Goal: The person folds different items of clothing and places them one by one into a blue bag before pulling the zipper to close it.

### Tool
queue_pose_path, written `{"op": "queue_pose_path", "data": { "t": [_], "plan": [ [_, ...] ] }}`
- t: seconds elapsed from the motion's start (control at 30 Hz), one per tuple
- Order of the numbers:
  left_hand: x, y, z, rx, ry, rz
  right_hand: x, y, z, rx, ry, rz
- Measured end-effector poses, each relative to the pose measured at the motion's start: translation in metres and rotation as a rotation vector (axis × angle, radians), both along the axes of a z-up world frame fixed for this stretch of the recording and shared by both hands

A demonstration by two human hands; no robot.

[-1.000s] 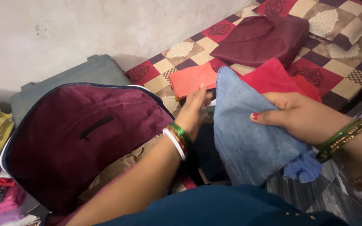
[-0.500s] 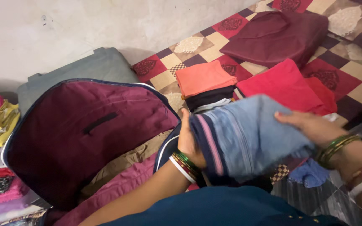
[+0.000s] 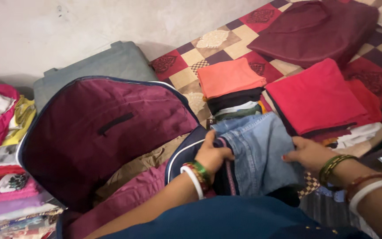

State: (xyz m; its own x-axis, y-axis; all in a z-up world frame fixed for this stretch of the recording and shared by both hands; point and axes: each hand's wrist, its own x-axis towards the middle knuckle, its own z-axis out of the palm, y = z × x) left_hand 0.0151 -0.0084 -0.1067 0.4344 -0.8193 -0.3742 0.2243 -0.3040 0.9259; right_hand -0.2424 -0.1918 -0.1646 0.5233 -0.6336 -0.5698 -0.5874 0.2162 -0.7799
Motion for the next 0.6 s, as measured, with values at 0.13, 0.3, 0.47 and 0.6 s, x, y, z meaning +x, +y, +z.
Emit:
{"op": "queue_pose_path", "data": {
  "t": [0.13,0.3,0.47,0.6],
  "plan": [
    [0.0,-0.011,-0.02,0.237,-0.657,-0.235,-0.003,-0.007,-0.047,-0.26,0.268,0.028],
    [0.005,-0.013,-0.021,0.253,-0.796,-0.342,-0.001,0.003,-0.038,-0.324,0.351,0.019],
    [0.011,0.004,-0.022,-0.104,-0.542,-0.081,0.006,0.019,0.014,0.292,-0.249,-0.253],
    [0.019,0.001,-0.043,-0.329,-0.213,0.028,0.024,0.038,0.066,0.393,-0.317,-0.273]
  ]
}}
